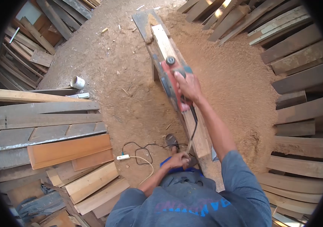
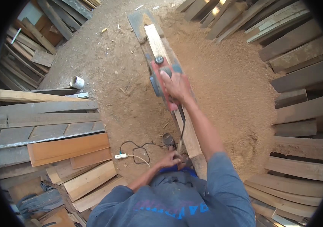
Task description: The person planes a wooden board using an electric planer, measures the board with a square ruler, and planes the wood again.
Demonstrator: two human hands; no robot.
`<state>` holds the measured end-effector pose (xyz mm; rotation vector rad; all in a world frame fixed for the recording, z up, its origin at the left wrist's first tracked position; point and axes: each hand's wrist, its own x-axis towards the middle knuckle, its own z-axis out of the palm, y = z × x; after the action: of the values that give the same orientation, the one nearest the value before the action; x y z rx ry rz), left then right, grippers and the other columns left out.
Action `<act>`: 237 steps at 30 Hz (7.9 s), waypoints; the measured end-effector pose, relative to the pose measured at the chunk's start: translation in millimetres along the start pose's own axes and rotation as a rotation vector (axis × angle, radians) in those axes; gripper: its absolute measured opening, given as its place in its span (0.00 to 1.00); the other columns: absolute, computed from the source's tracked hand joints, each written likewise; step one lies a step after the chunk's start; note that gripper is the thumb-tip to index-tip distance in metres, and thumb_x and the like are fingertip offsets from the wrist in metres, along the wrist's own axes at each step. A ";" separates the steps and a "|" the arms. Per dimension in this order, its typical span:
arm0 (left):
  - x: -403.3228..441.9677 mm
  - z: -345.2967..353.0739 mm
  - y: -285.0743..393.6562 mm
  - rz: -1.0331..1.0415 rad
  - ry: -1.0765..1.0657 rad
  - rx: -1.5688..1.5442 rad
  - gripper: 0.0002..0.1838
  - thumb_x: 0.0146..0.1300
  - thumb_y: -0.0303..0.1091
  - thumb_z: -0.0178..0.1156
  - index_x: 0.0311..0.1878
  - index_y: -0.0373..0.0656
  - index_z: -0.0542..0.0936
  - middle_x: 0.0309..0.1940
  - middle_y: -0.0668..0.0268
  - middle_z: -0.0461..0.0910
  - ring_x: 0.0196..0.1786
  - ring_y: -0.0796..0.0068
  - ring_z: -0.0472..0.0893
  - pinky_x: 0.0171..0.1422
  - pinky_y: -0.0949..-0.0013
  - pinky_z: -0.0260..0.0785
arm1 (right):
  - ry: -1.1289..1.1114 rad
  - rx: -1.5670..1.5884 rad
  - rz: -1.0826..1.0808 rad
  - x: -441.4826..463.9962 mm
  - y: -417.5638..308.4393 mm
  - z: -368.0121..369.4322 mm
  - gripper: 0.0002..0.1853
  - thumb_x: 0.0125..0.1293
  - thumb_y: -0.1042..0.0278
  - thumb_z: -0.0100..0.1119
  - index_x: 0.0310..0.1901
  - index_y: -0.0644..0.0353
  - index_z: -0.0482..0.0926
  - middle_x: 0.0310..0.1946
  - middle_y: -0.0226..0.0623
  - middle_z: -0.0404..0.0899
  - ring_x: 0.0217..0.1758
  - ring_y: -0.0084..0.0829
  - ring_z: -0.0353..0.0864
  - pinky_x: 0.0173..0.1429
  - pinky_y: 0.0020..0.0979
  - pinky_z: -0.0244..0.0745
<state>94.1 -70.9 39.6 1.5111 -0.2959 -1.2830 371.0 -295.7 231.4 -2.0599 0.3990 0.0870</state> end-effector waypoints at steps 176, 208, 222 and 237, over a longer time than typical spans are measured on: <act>81.5 3.6 -70.4 0.115 0.695 -0.500 0.19 0.78 0.49 0.58 0.49 0.40 0.72 0.38 0.62 0.77 0.45 0.60 0.80 0.51 0.58 0.73 | -0.019 0.417 0.006 -142.3 55.8 8.1 0.20 0.79 0.48 0.54 0.40 0.59 0.75 0.21 0.25 0.72 0.19 0.18 0.72 0.22 0.28 0.69; 128.5 -15.2 127.0 0.247 0.965 0.179 0.37 0.81 0.46 0.43 0.79 0.24 0.54 0.73 0.30 0.63 0.74 0.30 0.64 0.79 0.40 0.52 | -0.004 0.384 0.008 212.6 -78.0 20.0 0.22 0.76 0.42 0.61 0.39 0.55 0.83 0.24 0.26 0.79 0.22 0.18 0.77 0.27 0.23 0.74; 9.0 78.5 -34.5 0.067 0.207 0.162 0.33 0.75 0.46 0.58 0.75 0.34 0.68 0.63 0.42 0.80 0.66 0.39 0.79 0.72 0.52 0.70 | -0.128 0.354 0.089 -122.0 42.7 -8.0 0.16 0.80 0.52 0.51 0.45 0.58 0.78 0.21 0.23 0.71 0.20 0.18 0.72 0.24 0.28 0.70; 16.4 140.8 -85.6 0.096 -0.404 0.578 0.33 0.59 0.34 0.64 0.71 0.45 0.75 0.65 0.47 0.78 0.69 0.46 0.77 0.71 0.52 0.70 | -0.090 0.280 0.066 -361.9 148.6 -10.2 0.23 0.75 0.47 0.58 0.48 0.65 0.75 0.26 0.39 0.76 0.26 0.32 0.79 0.31 0.37 0.74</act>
<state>-51.1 -127.2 -16.7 1.6659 -1.0629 -1.4957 -18.4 -282.8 194.0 -1.7612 0.3995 0.1540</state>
